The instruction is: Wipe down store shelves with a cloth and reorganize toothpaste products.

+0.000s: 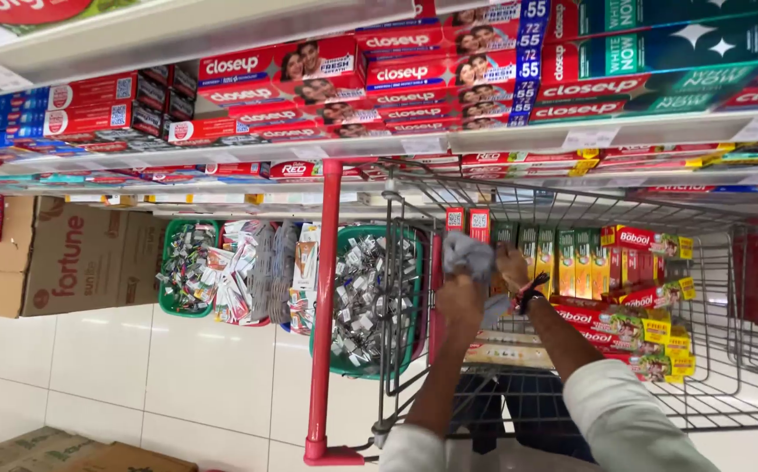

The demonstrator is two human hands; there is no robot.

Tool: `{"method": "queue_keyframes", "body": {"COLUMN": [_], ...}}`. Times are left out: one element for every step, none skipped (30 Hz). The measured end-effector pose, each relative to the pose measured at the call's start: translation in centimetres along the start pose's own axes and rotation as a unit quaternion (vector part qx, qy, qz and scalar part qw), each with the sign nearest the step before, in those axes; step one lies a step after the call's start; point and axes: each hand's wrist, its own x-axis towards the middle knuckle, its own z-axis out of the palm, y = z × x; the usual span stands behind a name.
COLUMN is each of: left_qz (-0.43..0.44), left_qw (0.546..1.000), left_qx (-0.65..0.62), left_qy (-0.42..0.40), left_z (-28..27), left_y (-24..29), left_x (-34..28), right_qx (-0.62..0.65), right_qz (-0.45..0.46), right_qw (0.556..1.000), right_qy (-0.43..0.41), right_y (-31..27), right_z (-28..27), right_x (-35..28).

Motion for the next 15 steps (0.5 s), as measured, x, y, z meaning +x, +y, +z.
{"method": "queue_keyframes", "body": {"left_qz": [-0.041, -0.043, -0.059, -0.075, -0.076, -0.080, -0.084, -0.088, -0.081, -0.075, -0.077, -0.080, -0.084, -0.084, -0.092], "left_qw": [0.999, 0.999, 0.997, 0.994, 0.994, 0.993, 0.992, 0.992, 0.991, 0.989, 0.989, 0.988, 0.988, 0.987, 0.985], "left_qx": [-0.022, -0.022, -0.048, -0.074, -0.074, -0.081, -0.089, -0.089, -0.094, -0.100, -0.100, -0.108, -0.115, -0.116, -0.130], "left_qy": [-0.026, -0.026, -0.011, 0.002, 0.002, 0.019, 0.037, 0.036, 0.056, 0.076, 0.076, 0.071, 0.066, 0.069, 0.069], "left_z": [-2.9, -6.8, -10.7, -14.5, -14.9, -15.2, -15.5, -15.5, -15.6, -15.6, -15.6, -15.7, -15.8, -15.8, -15.9], "left_y": [0.4, 1.4, 2.4, 3.3, 2.7, 2.1, 1.5, 1.0, 0.5, 0.1, 0.0, 0.0, -0.1, 0.0, 0.2], "left_x": [-1.2, -2.7, -4.2, -5.8, -6.4, -7.1, -7.8, -8.3, -8.9, -9.5, -9.9, -10.2, -10.5, -10.6, -10.6], "right_qx": [0.072, 0.071, 0.086, 0.100, 0.100, 0.017, -0.065, -0.066, -0.068, -0.071, -0.072, -0.075, -0.077, -0.077, -0.158], "right_qz": [0.127, 0.127, 0.171, 0.216, 0.217, 0.112, 0.004, 0.005, 0.018, 0.031, 0.032, 0.051, 0.070, 0.067, 0.045], "right_qw": [0.989, 0.989, 0.981, 0.970, 0.970, 0.990, 0.991, 0.991, 0.988, 0.984, 0.984, 0.978, 0.971, 0.971, 0.973], "right_qy": [-0.032, -0.033, -0.040, -0.046, -0.047, -0.080, -0.113, -0.116, -0.138, -0.159, -0.161, -0.189, -0.217, -0.218, -0.165], "right_y": [2.4, -0.5, -3.4, -6.2, -6.3, -6.4, -6.5, -7.5, -8.5, -9.5, -10.5, -11.5, -12.6, -12.1, -11.6], "right_z": [1.3, 0.8, 0.2, -0.4, -0.1, 0.0, 0.2, -0.2, -0.5, -1.0, -1.6, -2.1, -2.6, -2.2, -1.7], "right_x": [1.0, 0.5, 0.0, -0.7, -0.9, -1.3, -1.7, -1.8, -2.0, -2.2, -2.4, -2.5, -2.6, -2.7, -2.8]}}
